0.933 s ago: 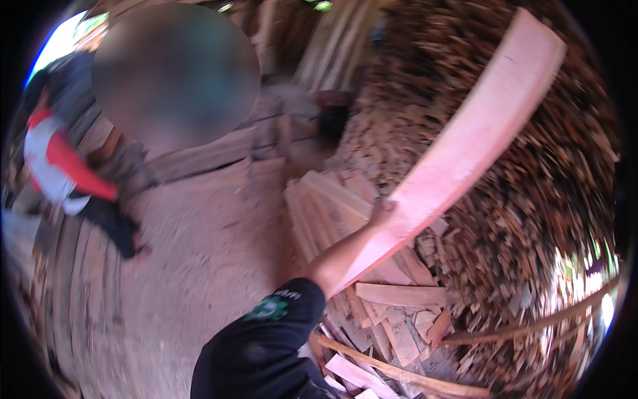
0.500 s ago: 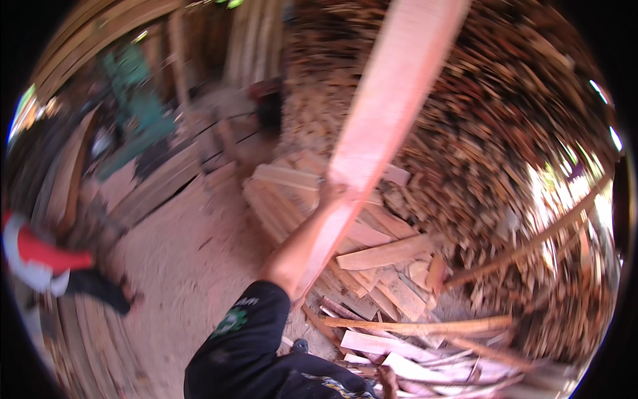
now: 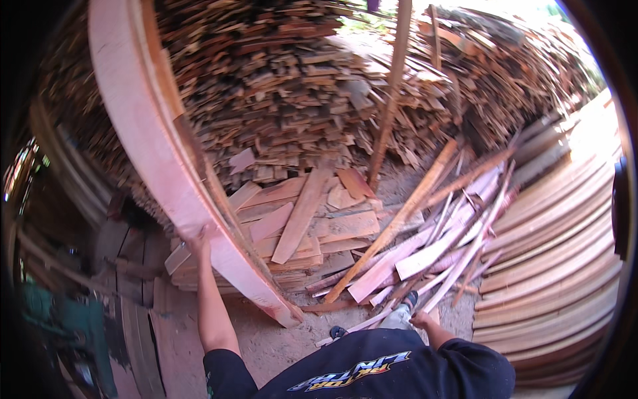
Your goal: The person picks up thin wooden planks from a pile by hand and moves them to a vertical stack. The person handles the items one at a time and places them upright against other lumber.
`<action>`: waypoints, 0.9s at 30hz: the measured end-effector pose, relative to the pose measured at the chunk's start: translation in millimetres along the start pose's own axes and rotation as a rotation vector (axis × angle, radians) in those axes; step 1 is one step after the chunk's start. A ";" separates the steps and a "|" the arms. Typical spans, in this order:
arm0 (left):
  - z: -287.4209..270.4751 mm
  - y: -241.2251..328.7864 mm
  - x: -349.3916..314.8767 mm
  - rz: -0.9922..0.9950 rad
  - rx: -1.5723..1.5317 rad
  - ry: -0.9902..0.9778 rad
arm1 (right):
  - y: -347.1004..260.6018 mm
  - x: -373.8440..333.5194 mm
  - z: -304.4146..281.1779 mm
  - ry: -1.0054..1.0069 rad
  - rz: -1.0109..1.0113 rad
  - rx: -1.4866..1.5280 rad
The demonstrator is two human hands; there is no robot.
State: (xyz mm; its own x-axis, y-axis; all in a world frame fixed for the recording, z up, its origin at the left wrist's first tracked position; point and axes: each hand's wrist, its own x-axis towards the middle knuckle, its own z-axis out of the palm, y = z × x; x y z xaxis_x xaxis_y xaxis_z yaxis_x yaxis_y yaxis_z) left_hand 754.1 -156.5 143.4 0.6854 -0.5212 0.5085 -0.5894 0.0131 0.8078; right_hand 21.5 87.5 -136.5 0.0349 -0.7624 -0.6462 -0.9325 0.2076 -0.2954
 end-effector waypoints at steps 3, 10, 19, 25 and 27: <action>3.4 -15.7 20.3 -0.023 0.029 0.049 | 8.0 1.9 -1.7 0.106 0.061 0.111; -5.5 30.2 -2.3 -0.278 0.127 -0.115 | -7.1 -49.4 -51.1 0.262 0.181 0.375; 30.5 -57.3 -205.5 -0.624 0.213 -0.501 | 74.1 -177.0 19.9 0.199 0.590 0.434; 10.3 -74.4 -460.3 -0.878 0.412 -1.494 | 114.7 -184.0 56.5 0.103 0.689 0.572; 21.5 -25.7 -501.4 -0.709 0.398 -1.794 | 127.9 -181.6 54.5 0.081 0.687 0.580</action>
State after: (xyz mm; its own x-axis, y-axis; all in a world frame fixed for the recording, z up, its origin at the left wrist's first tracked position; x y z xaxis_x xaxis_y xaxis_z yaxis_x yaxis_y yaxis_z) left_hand 416.4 86.2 -138.7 -0.1968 -0.4646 -0.8634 -0.6720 -0.5772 0.4638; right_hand -84.6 285.9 -95.3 -0.5091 -0.3930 -0.7657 -0.4104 0.8929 -0.1854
